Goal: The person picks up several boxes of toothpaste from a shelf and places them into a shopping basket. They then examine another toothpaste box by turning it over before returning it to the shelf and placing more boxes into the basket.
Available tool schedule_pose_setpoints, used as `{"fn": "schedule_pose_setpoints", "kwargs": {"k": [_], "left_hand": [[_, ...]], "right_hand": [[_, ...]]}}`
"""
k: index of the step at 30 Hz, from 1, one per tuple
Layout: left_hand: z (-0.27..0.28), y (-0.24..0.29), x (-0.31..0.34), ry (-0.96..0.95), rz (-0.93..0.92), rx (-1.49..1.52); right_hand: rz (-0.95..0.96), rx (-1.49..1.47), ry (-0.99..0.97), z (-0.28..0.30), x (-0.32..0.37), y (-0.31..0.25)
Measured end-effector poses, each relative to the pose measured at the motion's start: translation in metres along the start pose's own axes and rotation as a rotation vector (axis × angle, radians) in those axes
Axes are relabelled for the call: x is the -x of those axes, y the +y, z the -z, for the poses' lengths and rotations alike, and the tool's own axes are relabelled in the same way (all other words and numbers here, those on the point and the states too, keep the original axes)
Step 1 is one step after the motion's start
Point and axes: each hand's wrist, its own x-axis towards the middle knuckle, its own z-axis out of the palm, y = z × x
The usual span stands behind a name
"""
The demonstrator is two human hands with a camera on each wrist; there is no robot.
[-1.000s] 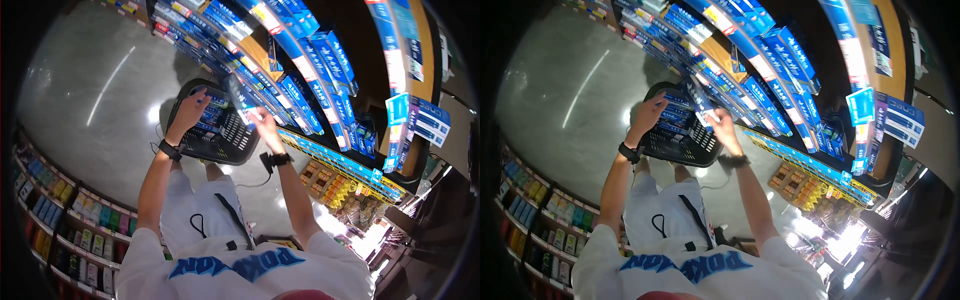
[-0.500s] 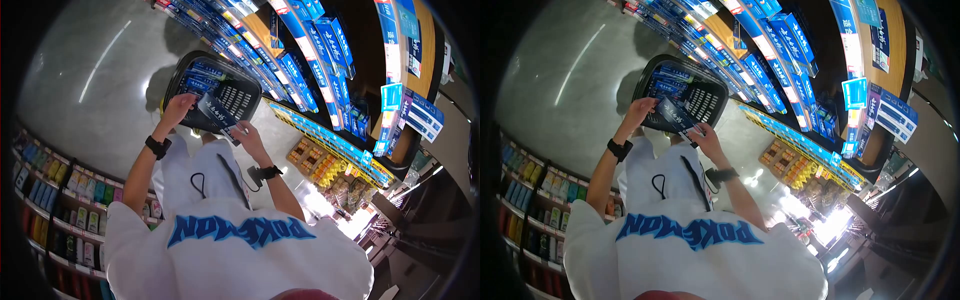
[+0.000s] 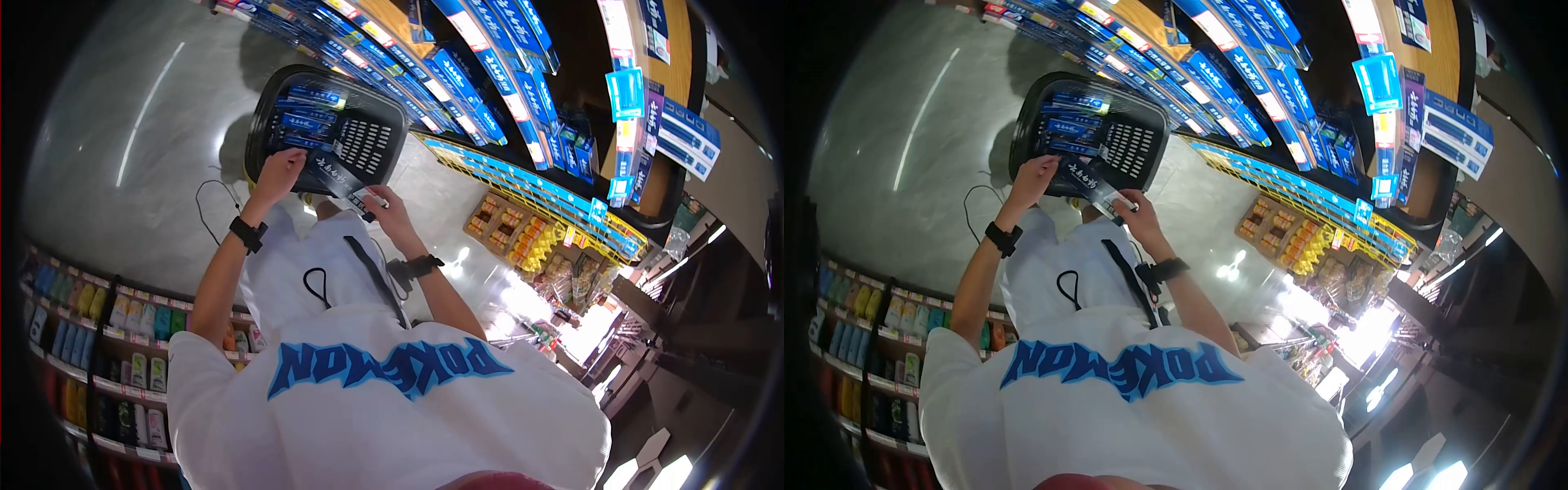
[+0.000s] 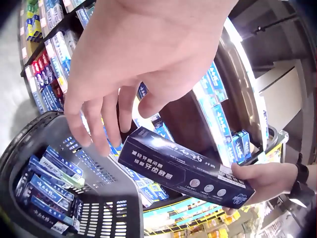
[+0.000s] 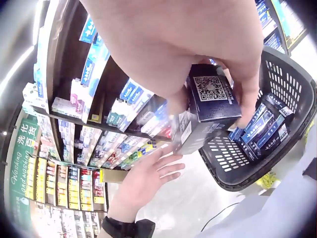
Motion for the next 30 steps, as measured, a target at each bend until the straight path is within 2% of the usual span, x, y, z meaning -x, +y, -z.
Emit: {"fn": "schedule_pose_setpoints", "kwargs": {"k": [3,9,13,14,15,16,18,21,22,23,26,30], "left_hand": [[-0.021,0.006,-0.006,0.005,-0.036,-0.029],[-0.047,0.033,-0.007,0.011,-0.072,-0.262],[-0.036,0.083,0.009,-0.006,-0.082,-0.366],[-0.037,0.089,0.015,0.109,-0.166,-0.348],[-0.033,0.097,0.021,0.116,-0.152,-0.348],[-0.024,0.12,0.026,0.098,-0.132,-0.339],[-0.004,0.161,0.04,0.059,-0.062,-0.268],[0.013,0.171,0.058,0.188,-0.168,-0.26],[0.02,0.177,0.066,0.192,-0.14,-0.232],[0.029,0.185,0.075,0.2,-0.116,-0.204],[0.053,0.196,0.093,0.238,-0.083,-0.14],[0.078,0.19,0.116,0.219,-0.074,-0.035]], "right_hand": [[-0.043,-0.036,0.0,0.008,0.009,-0.005],[-0.013,-0.01,0.08,0.014,0.024,0.015],[0.117,-0.018,0.118,0.028,0.032,0.015],[0.229,0.021,0.152,0.033,0.028,0.022],[0.121,-0.04,0.124,0.041,0.034,0.003],[0.202,-0.164,0.128,0.043,0.035,-0.003],[0.285,-0.045,0.185,0.053,0.04,-0.024],[0.324,-0.044,0.196,0.058,0.059,-0.075],[0.337,-0.043,0.183,0.059,0.059,-0.085],[0.435,0.045,0.199,0.06,0.065,-0.096],[0.43,0.171,0.157,0.053,0.094,-0.14],[0.572,0.102,0.022,0.051,0.083,-0.139]]}}
